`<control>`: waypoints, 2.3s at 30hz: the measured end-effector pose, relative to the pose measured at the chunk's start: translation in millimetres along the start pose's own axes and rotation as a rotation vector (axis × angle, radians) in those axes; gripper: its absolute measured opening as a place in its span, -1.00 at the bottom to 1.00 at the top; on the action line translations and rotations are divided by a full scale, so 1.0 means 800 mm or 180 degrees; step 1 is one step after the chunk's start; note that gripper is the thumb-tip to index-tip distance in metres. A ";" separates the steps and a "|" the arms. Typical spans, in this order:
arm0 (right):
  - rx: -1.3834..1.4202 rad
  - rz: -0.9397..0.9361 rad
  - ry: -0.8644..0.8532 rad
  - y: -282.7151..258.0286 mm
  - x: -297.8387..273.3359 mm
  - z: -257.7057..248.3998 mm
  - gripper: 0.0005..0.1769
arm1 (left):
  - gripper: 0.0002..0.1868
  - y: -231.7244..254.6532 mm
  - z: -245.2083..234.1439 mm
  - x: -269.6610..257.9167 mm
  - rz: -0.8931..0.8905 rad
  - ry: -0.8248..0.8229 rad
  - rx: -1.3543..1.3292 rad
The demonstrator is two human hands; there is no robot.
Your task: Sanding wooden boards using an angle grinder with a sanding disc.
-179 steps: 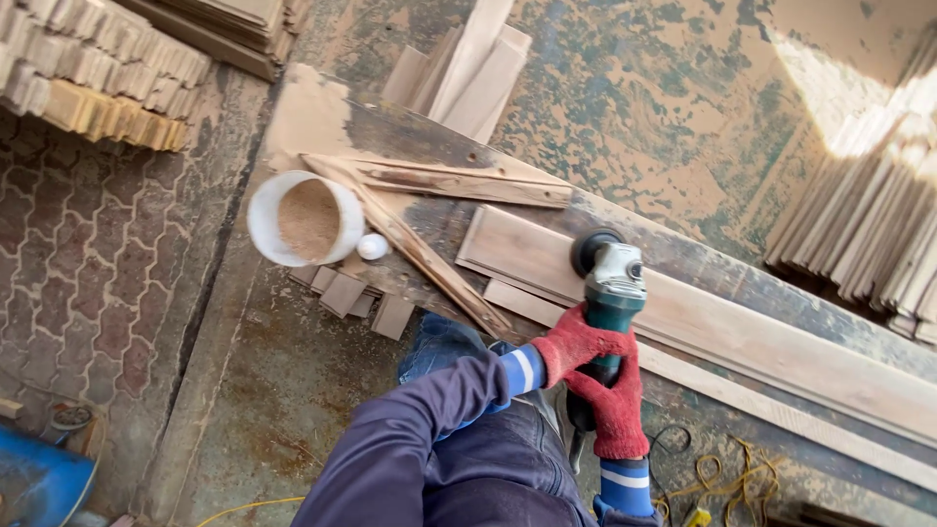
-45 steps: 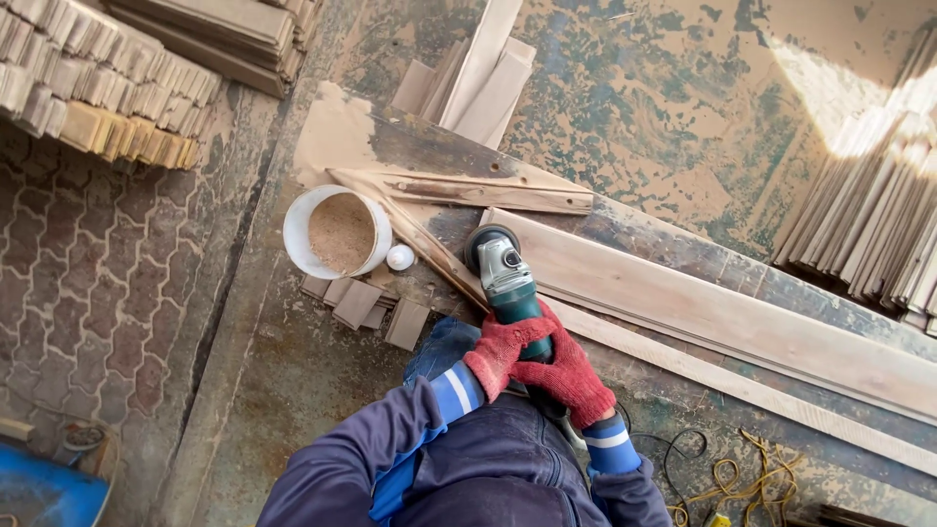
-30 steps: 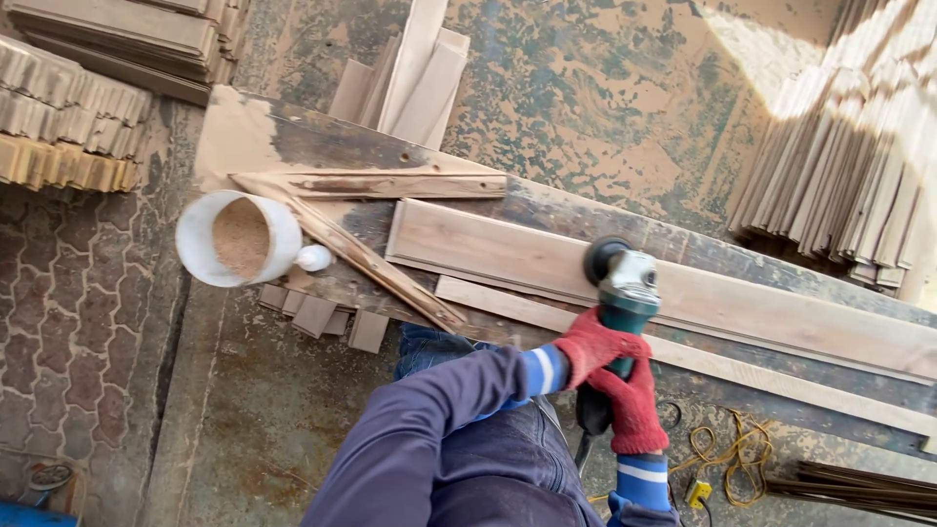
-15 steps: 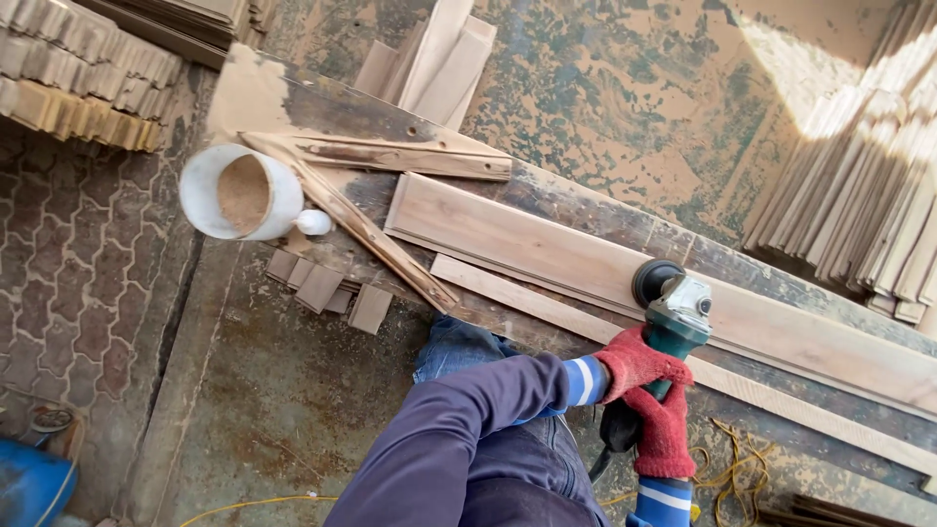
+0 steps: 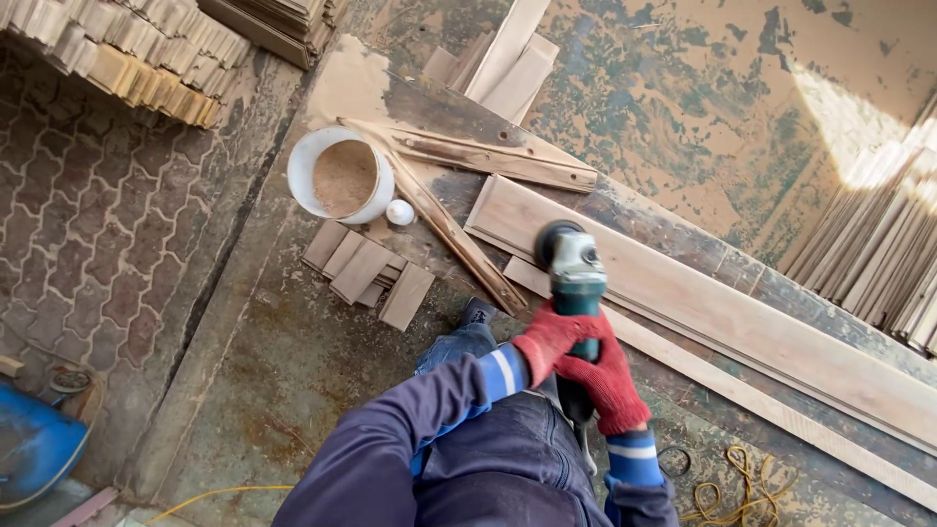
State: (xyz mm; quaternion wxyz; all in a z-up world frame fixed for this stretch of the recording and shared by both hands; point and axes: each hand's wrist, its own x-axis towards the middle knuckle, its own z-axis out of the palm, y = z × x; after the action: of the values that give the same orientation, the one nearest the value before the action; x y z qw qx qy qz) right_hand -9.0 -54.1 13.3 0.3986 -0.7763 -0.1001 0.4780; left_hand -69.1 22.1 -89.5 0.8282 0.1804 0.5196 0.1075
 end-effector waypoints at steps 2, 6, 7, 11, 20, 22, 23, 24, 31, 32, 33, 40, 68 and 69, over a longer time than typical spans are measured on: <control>-0.0207 0.0101 -0.0180 -0.025 0.002 0.023 0.24 | -0.51 0.032 -0.010 -0.022 0.0125 0.0178 -0.0021; -0.0751 0.0103 -0.0573 -0.053 0.012 0.044 0.35 | -0.74 0.138 0.000 -0.146 0.0357 -0.0103 -0.0217; -0.0738 0.0097 -0.0561 -0.054 0.013 0.043 0.35 | -0.74 0.138 0.005 -0.141 0.0360 -0.0115 -0.0202; -0.0746 0.0191 -0.0466 -0.054 0.012 0.016 0.33 | -0.56 0.065 0.007 -0.059 0.0278 0.0544 -0.0449; 0.0383 0.0060 0.0449 0.106 -0.005 -0.189 0.01 | -0.49 -0.076 0.180 -0.033 -0.0053 -0.0483 0.0816; 0.0618 -0.0032 0.0492 0.153 -0.018 -0.243 -0.13 | -0.57 -0.095 0.226 -0.049 -0.0075 -0.0890 0.1164; 0.0730 0.0056 0.0662 0.167 -0.023 -0.264 -0.16 | -0.50 -0.109 0.247 -0.050 -0.0149 -0.0975 0.1496; 0.0842 0.0144 0.0832 0.181 -0.028 -0.284 -0.19 | -0.42 -0.122 0.267 -0.052 -0.0223 -0.1061 0.1828; 0.1131 -0.0055 0.0947 0.238 -0.034 -0.356 -0.14 | -0.28 -0.180 0.326 -0.044 -0.0267 -0.1377 0.2151; 0.1124 0.0050 0.0972 0.245 -0.032 -0.357 -0.15 | -0.28 -0.178 0.324 -0.046 -0.0289 -0.1354 0.2097; 0.1114 0.0146 0.0989 0.250 -0.028 -0.357 -0.16 | -0.28 -0.173 0.322 -0.048 -0.0302 -0.1328 0.2039; 0.0785 0.0297 0.0698 0.157 -0.006 -0.286 -0.16 | -0.43 -0.100 0.266 -0.050 -0.0265 -0.1023 0.1555; 0.0211 0.0129 0.0137 0.054 0.017 -0.227 -0.11 | -0.47 -0.052 0.227 -0.031 -0.0112 -0.0307 0.0666; 0.0379 0.0210 0.0179 0.087 0.013 -0.259 -0.14 | -0.52 -0.050 0.250 -0.053 -0.0198 -0.0843 0.0996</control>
State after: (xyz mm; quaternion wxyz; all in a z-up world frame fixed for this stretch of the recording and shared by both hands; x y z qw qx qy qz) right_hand 151.1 -202.7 3.4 0.4307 -0.7672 -0.0346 0.4741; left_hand 92.0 -67.1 8.1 0.8541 0.3033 0.4218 -0.0249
